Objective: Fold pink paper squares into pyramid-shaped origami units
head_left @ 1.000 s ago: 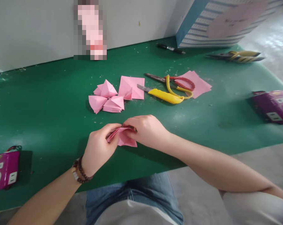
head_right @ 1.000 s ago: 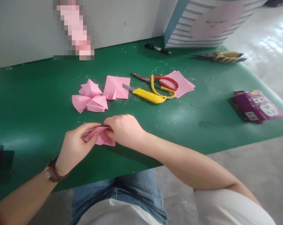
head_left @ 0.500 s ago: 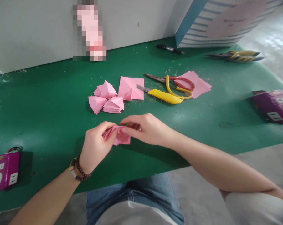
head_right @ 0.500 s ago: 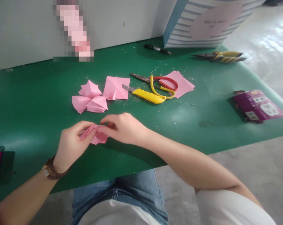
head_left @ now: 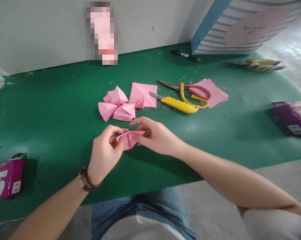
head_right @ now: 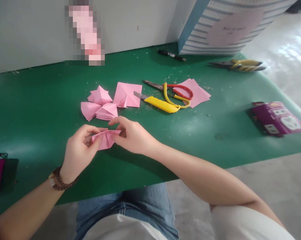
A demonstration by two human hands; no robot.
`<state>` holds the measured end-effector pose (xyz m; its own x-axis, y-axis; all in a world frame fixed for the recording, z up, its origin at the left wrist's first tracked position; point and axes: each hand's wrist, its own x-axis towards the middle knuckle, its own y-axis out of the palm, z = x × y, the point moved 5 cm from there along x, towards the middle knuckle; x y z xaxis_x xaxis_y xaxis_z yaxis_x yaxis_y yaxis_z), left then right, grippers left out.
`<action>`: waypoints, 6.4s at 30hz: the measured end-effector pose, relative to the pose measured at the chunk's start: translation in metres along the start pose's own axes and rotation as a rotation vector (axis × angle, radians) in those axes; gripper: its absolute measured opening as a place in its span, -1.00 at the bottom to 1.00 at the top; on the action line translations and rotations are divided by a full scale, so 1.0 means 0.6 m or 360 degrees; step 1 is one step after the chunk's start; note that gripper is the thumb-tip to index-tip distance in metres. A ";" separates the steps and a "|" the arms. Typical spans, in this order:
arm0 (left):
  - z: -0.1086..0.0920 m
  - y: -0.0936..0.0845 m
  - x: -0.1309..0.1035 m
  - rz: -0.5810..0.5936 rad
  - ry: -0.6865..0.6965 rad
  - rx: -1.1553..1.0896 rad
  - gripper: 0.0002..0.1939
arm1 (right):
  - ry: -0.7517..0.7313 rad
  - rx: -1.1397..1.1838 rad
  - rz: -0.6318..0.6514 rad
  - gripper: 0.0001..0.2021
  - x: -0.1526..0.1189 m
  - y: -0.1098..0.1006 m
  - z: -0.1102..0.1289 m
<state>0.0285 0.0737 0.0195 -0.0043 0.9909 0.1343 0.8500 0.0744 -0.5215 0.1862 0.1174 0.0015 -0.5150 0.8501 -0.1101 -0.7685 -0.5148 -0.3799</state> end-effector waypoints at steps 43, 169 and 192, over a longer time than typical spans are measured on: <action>0.006 0.001 0.006 0.0064 -0.0168 -0.0216 -0.80 | -0.0095 0.0132 -0.0163 -0.89 -0.005 -0.004 0.015; 0.022 0.013 0.006 0.0274 -0.0502 -0.0705 -0.87 | -0.0507 0.0067 -0.0192 -0.81 -0.009 -0.007 0.030; 0.021 0.011 0.004 0.0136 -0.0470 -0.0647 -0.74 | -0.0470 -0.0249 -0.0082 -0.85 -0.010 -0.010 0.040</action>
<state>0.0276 0.0780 0.0056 -0.0243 0.9853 -0.1689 0.9898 0.0000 -0.1423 0.1849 0.1131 0.0264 -0.5823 0.7939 0.1750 -0.7405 -0.4292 -0.5172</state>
